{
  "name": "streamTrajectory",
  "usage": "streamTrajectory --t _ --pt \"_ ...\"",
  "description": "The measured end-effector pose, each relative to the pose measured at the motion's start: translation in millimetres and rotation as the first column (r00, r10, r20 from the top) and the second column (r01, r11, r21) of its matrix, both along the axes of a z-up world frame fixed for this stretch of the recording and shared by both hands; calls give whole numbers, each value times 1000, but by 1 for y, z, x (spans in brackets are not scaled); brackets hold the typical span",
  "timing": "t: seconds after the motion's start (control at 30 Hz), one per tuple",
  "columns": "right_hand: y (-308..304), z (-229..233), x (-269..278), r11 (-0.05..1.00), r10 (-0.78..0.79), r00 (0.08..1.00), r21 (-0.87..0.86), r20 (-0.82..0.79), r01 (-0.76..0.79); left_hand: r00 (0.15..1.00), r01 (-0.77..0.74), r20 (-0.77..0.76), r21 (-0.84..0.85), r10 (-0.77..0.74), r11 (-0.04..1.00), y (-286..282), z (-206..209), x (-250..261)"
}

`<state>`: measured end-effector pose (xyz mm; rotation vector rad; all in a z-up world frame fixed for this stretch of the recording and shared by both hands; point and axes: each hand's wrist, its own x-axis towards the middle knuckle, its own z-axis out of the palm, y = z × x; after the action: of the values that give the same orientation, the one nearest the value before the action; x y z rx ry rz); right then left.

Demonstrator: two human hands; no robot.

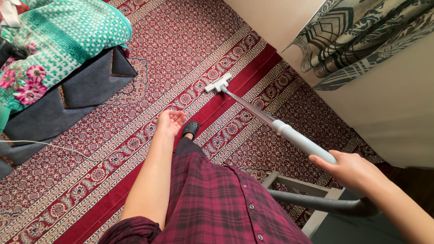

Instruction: The person vacuums a patterned rug using a canister vacuum cleaner, moving the floor head across the surface and later pulling the vacuum unit along.

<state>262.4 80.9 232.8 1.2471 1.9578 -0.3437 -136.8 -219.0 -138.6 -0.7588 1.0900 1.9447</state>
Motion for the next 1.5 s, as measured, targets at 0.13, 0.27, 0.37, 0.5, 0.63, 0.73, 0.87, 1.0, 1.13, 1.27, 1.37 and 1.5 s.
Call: streamTrajectory --t 0.13,0.27,0.37,0.5,0.63,0.73,0.87,1.0,1.13,1.27,1.37,1.5 --pt "-9 14 -2 998 55 996 3 67 -55 1000 -5 12 -4 5 1000 5 -4 -2" --pt "-15 25 -1 998 62 990 1 127 -62 1000 -18 16 7 18 1000 10 -5 -2" --pt "-18 29 2 997 79 985 -9 153 -78 1000 -14 20 9 14 1000 16 -6 -4" --pt "-22 33 7 993 114 975 -6 191 -115 1000 -12 12 15 12 1000 18 -7 -5" --pt "-26 39 12 993 113 979 5 172 -116 999 -3 45 36 1 999 20 -7 -3" --pt "-31 43 14 991 131 969 -14 209 -131 1000 0 30 11 0 1000 25 -8 1" --pt "-34 44 25 971 238 939 -55 247 -232 988 155 25 1 -155 988 50 -12 22" --pt "-28 37 54 927 375 899 -81 227 -366 793 590 177 12 -583 807 117 0 100" --pt "-25 38 81 805 593 794 -127 130 -580 499 849 196 83 -844 522 182 68 198" --pt "-38 33 99 962 274 903 -88 332 -260 446 815 304 251 -842 523 210 129 267" --pt "-31 13 141 987 160 924 -81 347 -140 514 772 314 237 -798 590 216 139 299" --pt "-38 -29 215 833 524 834 310 -172 -459 635 748 177 103 -752 656 209 139 310"
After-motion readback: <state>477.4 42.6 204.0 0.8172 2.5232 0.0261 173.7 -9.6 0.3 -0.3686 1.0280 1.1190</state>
